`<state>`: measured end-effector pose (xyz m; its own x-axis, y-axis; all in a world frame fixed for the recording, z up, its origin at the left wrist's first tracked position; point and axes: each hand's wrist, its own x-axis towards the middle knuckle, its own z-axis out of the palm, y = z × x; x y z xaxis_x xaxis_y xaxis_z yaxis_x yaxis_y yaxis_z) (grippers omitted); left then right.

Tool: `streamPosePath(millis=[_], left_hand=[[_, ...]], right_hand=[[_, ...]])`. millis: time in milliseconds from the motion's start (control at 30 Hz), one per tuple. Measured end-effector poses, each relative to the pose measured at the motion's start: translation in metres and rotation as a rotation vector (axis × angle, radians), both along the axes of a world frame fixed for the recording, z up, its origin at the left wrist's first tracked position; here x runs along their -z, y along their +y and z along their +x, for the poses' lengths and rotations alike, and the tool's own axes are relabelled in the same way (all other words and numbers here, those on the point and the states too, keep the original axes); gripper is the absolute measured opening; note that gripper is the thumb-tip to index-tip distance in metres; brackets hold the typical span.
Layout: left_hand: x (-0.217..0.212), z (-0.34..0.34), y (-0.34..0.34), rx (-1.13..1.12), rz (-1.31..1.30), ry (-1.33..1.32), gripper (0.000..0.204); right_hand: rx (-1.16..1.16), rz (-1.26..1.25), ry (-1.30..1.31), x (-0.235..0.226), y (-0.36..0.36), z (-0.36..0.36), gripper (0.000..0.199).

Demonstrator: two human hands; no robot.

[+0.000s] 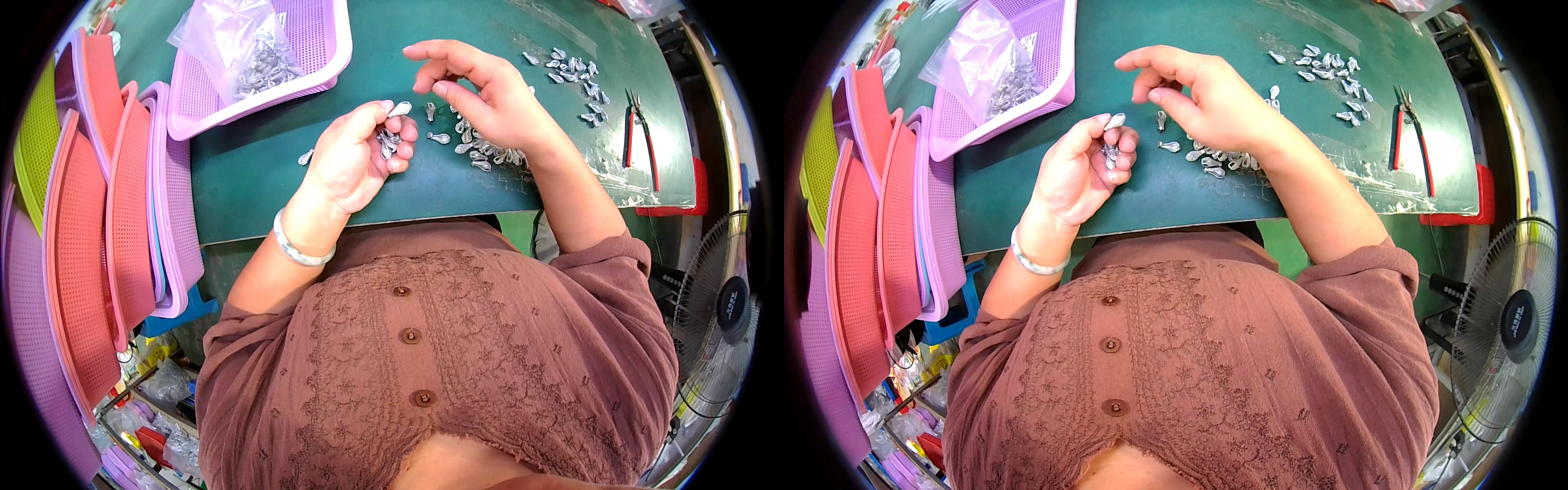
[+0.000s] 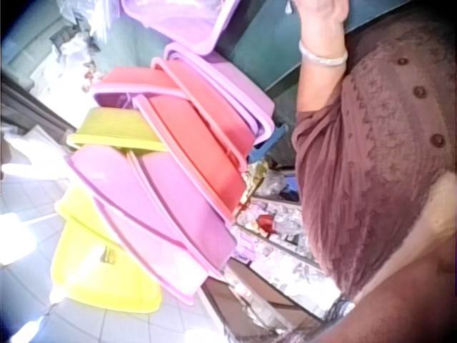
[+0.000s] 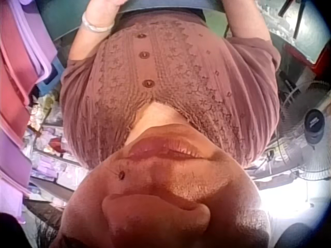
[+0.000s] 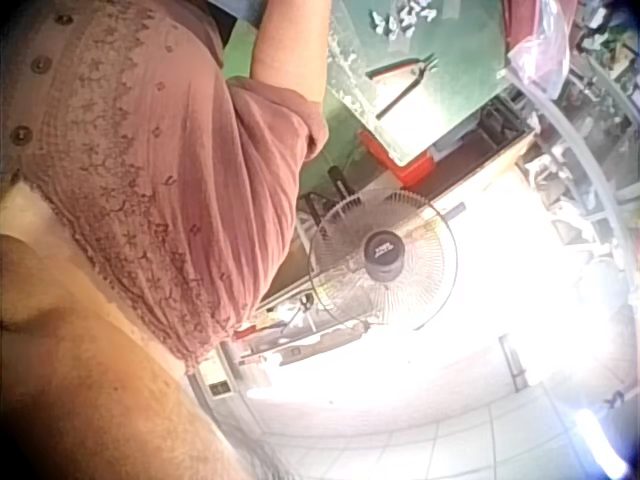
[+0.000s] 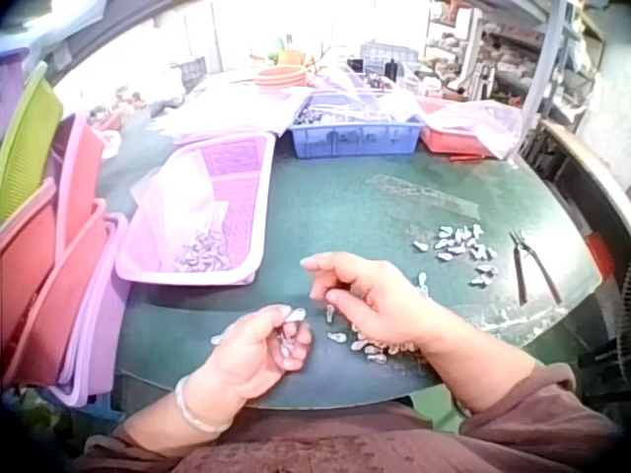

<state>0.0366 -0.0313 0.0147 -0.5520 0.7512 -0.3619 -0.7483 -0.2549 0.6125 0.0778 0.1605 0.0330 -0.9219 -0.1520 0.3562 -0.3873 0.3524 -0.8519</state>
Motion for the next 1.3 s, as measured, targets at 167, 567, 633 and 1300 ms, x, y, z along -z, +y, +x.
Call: streamPosePath(millis=[167,567,633,1300], left_hand=[[-0.001,0.000,-0.001,-0.116,-0.026,0.024,0.021],[0.003,-0.003,-0.004,-0.127,-0.006,0.059,0.008],[0.002,-0.001,-0.003,-0.113,-0.047,0.076,0.010],[-0.011,0.009,0.003,-0.098,-0.083,0.179,0.010]], right_hand=[[0.039,0.462,0.051,0.007,0.009,-0.004,0.047],[-0.003,0.423,-0.040,0.006,0.004,-0.005,0.040],[-0.011,0.132,-0.164,0.009,0.006,-0.004,0.035],[-0.212,-0.254,-0.346,-0.003,0.003,-0.001,0.037]])
